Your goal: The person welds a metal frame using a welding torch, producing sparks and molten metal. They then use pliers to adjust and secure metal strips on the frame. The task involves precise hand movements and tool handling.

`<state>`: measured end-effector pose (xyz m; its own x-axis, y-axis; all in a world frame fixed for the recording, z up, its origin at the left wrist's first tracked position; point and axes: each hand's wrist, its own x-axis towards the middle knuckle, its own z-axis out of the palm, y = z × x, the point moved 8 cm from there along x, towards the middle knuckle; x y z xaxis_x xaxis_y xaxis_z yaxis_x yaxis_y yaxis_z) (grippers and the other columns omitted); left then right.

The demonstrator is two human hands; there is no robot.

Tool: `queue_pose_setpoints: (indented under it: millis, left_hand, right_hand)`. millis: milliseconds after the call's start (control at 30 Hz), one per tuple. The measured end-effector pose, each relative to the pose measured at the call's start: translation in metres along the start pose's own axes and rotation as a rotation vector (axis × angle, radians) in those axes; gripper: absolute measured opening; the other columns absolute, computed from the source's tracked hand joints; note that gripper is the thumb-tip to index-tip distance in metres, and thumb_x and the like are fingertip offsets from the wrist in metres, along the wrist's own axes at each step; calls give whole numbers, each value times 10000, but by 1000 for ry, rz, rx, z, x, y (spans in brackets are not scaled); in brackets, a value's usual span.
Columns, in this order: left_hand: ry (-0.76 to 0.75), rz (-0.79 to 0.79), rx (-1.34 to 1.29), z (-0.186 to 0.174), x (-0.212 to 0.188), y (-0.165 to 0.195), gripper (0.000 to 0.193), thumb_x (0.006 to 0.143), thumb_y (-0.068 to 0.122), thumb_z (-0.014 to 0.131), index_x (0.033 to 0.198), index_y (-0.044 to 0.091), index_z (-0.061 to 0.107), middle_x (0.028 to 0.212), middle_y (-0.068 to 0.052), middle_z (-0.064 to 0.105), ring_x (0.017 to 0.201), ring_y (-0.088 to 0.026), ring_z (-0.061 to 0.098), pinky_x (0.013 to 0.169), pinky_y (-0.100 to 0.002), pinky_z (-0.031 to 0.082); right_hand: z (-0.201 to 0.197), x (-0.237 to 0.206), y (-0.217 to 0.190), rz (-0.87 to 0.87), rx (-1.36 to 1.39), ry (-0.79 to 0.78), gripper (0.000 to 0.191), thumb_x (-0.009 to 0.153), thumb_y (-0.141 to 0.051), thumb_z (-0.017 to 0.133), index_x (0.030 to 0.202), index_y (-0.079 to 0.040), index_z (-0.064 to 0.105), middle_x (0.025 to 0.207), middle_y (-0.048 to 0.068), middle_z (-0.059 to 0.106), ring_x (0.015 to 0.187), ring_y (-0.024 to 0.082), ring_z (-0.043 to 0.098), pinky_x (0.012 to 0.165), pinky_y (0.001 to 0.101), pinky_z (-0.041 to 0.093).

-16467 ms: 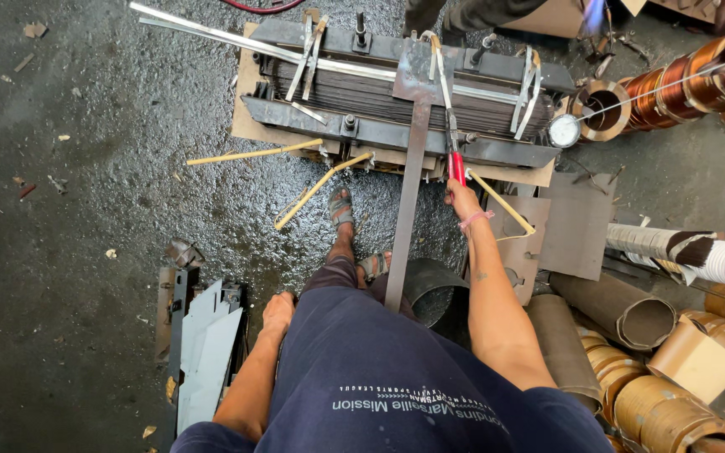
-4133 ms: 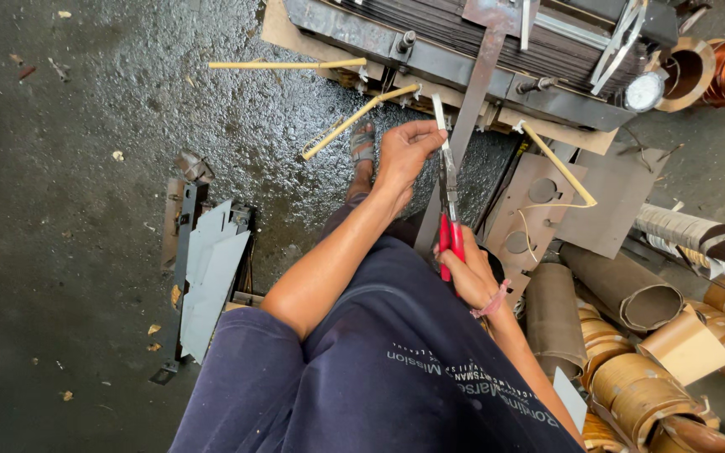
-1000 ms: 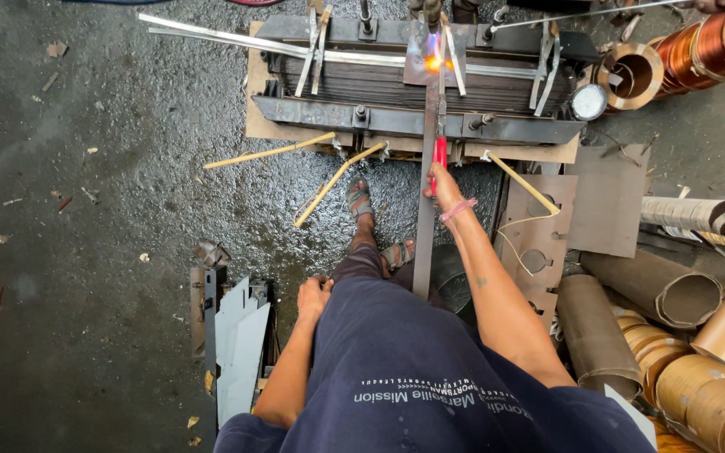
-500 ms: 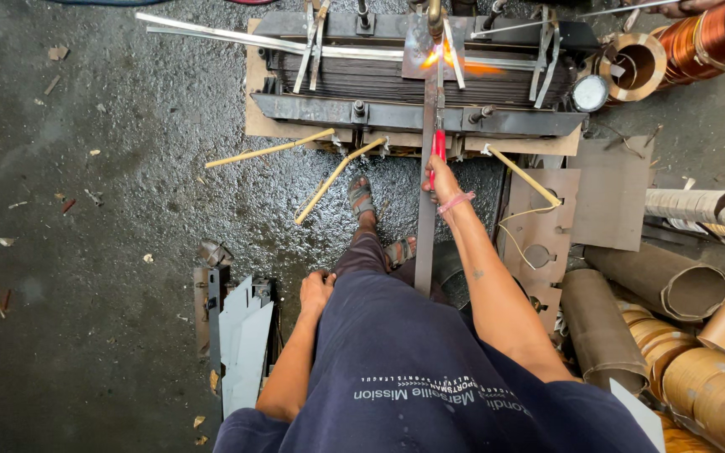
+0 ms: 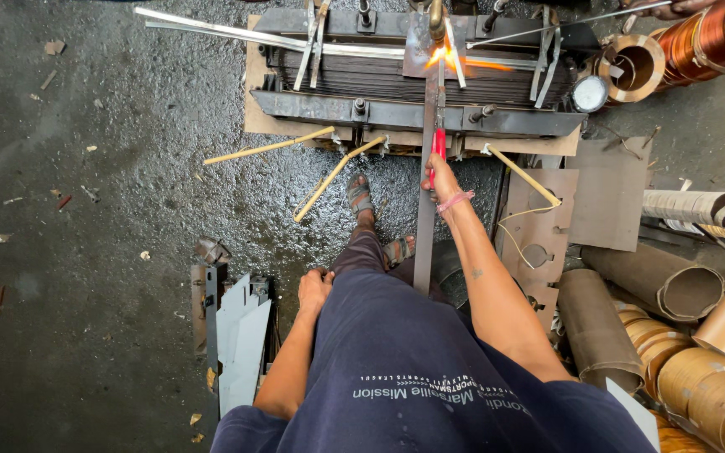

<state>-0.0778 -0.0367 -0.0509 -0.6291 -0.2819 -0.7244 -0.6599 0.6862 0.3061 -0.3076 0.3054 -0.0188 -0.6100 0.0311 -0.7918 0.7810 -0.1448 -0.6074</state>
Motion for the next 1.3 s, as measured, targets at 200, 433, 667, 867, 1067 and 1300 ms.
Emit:
queue_pose_setpoints:
  millis: [200,433,667,867,1067,1300]
  left_hand:
    - [9,-23,-5,-1,-2,0,333,937,365,665,1121,107,768,1033,-219,755,1048,-387,711,936,-470,538]
    - [9,-27,10,-2,-2,1,337,941,369,664,1130,112,771,1066,-223,747,1071,-391,700,948,-470,533]
    - [4,-21,7,-4,-3,3,339,941,360,660,1133,104,771,1079,-222,748,1079,-389,701,960,-466,531]
    - [9,-20,3,-1,0,1,336,939,352,659,1140,106,768,1094,-224,742,1083,-389,700,956,-465,532]
    - [10,-8,27,3,2,-1,329,944,353,655,1127,107,776,1097,-225,739,1079,-398,696,950,-473,536]
    - [17,-3,28,2,3,2,325,939,354,662,1120,108,771,1092,-223,740,1068,-397,697,942,-475,537]
  right_hand:
    - [1,-5,-4,1,-11,15,349,827,-528,557,948,-204,513,880,-59,462,580,46,461,530,288,252]
    - [3,-9,-9,10,-7,19,332,815,-512,559,949,-212,514,879,-63,456,580,48,451,550,296,254]
    - [3,-10,-10,13,-30,13,333,821,-524,553,940,-217,497,870,-63,447,586,52,456,574,306,275]
    - [4,-7,-9,6,-35,7,334,820,-534,552,934,-224,504,848,-75,451,583,46,458,576,308,278]
    - [3,-4,-6,19,-21,8,330,823,-533,558,941,-228,512,839,-77,448,571,43,449,557,293,268]
    - [5,-4,-7,5,20,-14,329,842,-509,569,927,-200,496,810,-60,436,554,39,445,466,267,214]
